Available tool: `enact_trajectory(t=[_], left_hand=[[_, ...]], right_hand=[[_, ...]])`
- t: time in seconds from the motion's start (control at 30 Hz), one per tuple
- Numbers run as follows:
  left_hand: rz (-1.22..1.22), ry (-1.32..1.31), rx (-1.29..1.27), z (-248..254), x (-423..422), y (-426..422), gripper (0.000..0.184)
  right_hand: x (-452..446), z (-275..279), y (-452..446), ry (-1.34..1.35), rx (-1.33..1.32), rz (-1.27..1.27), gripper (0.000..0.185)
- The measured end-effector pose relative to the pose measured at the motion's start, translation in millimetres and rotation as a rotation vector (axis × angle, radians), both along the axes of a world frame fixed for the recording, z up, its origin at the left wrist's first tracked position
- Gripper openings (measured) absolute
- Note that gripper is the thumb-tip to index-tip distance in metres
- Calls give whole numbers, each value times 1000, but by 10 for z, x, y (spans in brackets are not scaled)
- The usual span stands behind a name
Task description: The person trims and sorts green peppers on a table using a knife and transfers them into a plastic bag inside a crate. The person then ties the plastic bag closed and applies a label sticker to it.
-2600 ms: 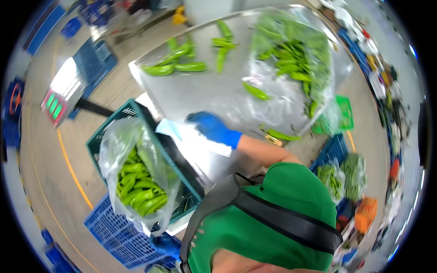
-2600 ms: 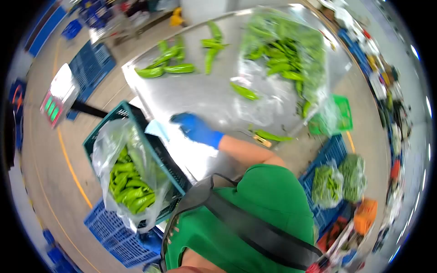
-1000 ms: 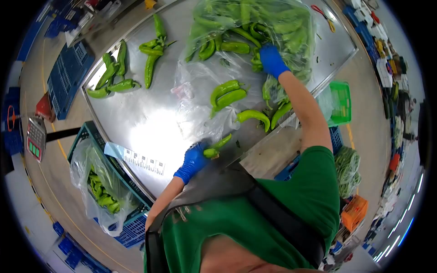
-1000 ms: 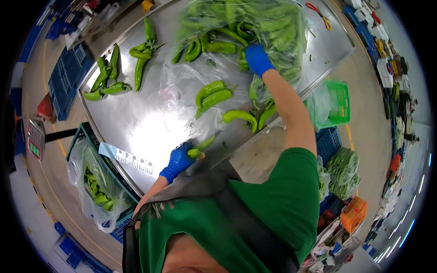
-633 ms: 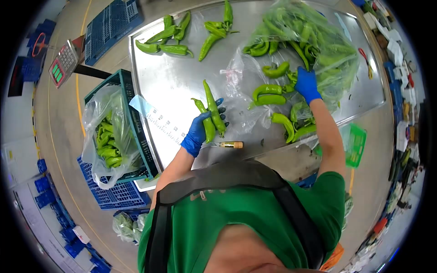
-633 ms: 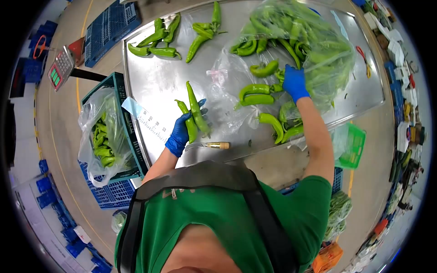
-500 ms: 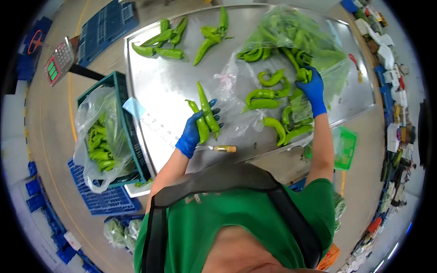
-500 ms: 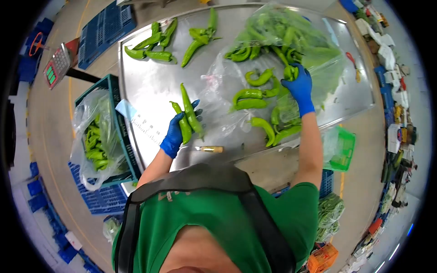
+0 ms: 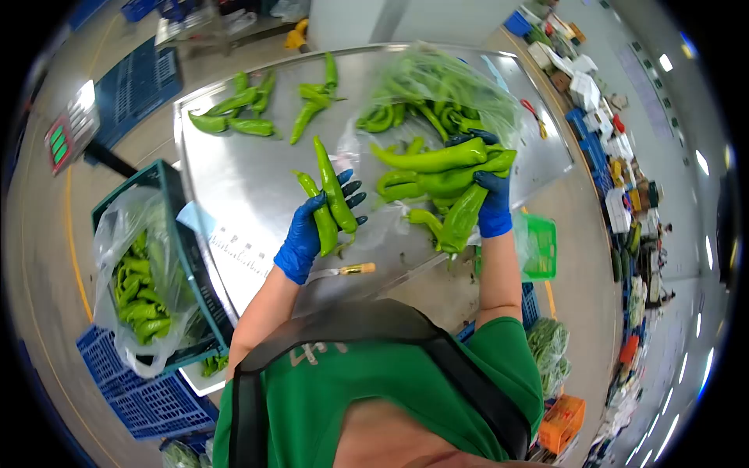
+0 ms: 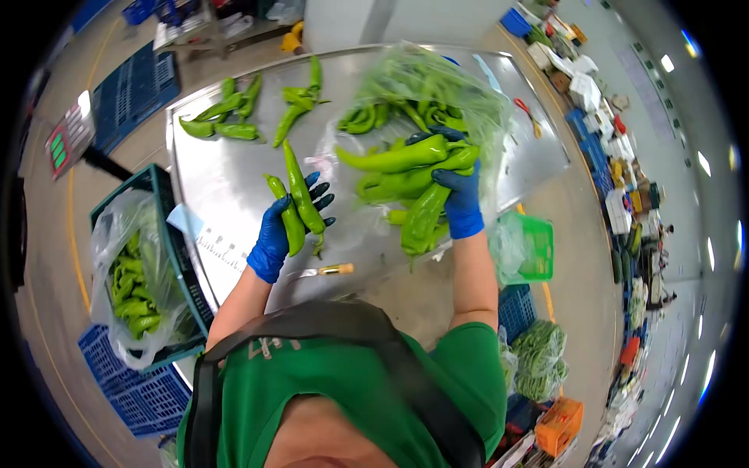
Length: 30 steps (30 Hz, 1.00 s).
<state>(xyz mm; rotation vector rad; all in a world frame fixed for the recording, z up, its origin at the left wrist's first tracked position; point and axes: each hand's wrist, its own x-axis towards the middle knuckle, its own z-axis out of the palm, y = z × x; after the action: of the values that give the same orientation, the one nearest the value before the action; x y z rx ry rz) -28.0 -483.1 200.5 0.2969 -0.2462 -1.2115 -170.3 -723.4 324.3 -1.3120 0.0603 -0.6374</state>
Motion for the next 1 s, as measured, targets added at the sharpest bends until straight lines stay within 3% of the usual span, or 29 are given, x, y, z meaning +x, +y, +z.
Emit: enact_trajectory(t=[0.1,0.17,0.27,0.3,0.4,0.5,0.53,0.57,0.6,0.63,0.67,0.7,0.8,0.83,0.87,0.93,0.97,1.0], left_hand=[[136,38,-15,128,124,660,73],[205,-9,-22,208,204,1217,72],[468,-28,320,114,278,2244,55],[620,67,539,295,249,2580,47],[869,104,775,-90,440,3620,35],[1139,128,693,-638,794,4308,40],[1229,119,791,-646,765,4470,50],[1352,-54,1215,-781,718,4719,54],[1439,-245,1646,-1036,642,5000,59],[1496,-430,1830,-933,543,5110,65],[1547,-599,2042,-813,444,5216,71],[1610,-749,1991,-358,358,5251,79],[1696,-1157,2112,36,354,5450,80],[1681,-1174,2085,185,342,5470,81],[1672,-1145,1990,367,295,5443,82],[1619,-1105,1899,463,164,5414,84],[1575,-1094,1901,446,76,5413,85],[1532,-1082,1901,426,-27,5409,86]], right_hand=[[463,-223,753,-17,430,188,66],[842,-474,1161,25,533,374,73],[1474,-824,1989,179,680,562,79],[1662,-907,2366,196,708,628,69],[2227,-1313,3498,383,868,880,51],[2675,-1835,4544,546,901,973,35],[2776,-1933,4874,591,891,946,31],[2846,-2055,5166,457,786,953,27],[3147,-2440,5416,602,1025,1000,27],[3343,-2600,5599,738,1030,957,27],[3452,-2699,5775,799,949,919,34],[3547,-2792,5943,855,873,877,41],[3951,-2929,6260,619,248,630,47],[4062,-2811,6190,558,-113,646,49],[4205,-2921,6150,484,-123,576,52],[4443,-2954,5866,430,-509,525,56],[4510,-2787,5665,447,-886,531,57],[4488,-2602,5552,428,-790,517,55]])
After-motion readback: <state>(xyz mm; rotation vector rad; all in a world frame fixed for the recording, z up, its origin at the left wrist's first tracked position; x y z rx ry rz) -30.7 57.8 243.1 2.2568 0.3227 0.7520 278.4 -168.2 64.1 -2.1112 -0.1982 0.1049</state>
